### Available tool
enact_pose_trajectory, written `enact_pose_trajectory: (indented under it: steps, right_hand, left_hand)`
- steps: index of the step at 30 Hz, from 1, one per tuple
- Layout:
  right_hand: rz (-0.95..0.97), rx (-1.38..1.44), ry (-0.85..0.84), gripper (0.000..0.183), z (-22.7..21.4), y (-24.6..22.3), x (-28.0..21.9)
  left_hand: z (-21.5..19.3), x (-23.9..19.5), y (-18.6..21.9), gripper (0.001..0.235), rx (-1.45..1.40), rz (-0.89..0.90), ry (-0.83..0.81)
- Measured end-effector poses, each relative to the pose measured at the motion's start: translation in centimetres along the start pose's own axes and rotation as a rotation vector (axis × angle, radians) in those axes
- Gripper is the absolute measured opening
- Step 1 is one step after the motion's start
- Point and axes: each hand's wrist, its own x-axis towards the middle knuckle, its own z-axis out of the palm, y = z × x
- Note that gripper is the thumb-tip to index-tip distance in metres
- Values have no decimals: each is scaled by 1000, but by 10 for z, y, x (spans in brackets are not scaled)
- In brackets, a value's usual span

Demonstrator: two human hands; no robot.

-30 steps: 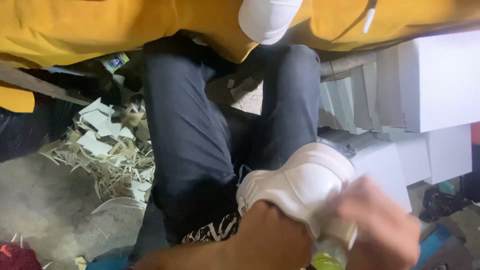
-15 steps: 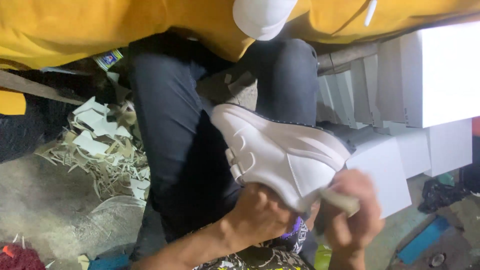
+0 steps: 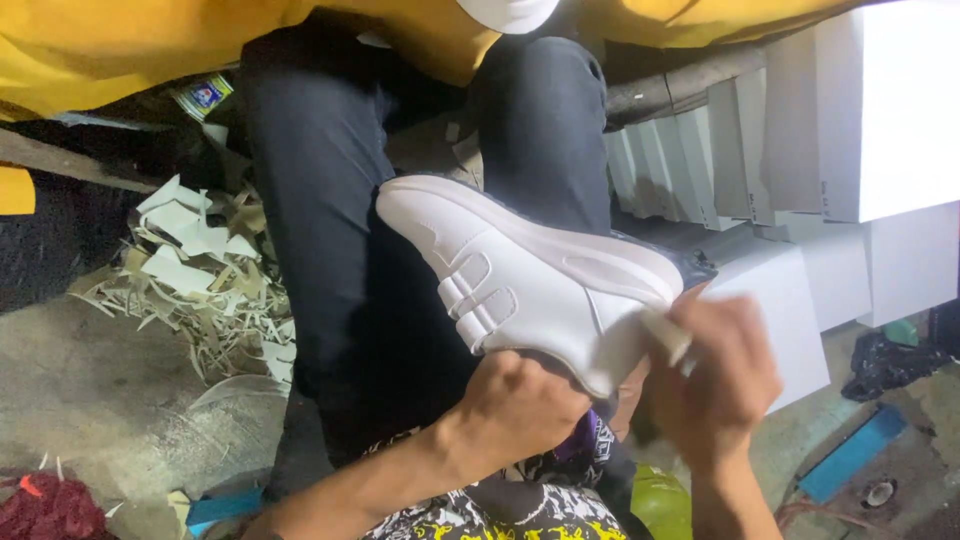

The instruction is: Cleaning and finishing white sneakers using a small abrasive block in a workshop environment.

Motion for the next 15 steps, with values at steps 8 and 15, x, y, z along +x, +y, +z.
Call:
enact_pose_trajectory:
  steps: [8, 15]
  right_hand:
    - [-180, 47, 44, 6, 4, 23, -17]
    - [-86, 33, 53, 17, 4, 5, 0]
  left_hand:
    - [-16, 4, 0, 44, 66, 18, 9]
    - [-12, -7, 1, 46, -30, -28, -51]
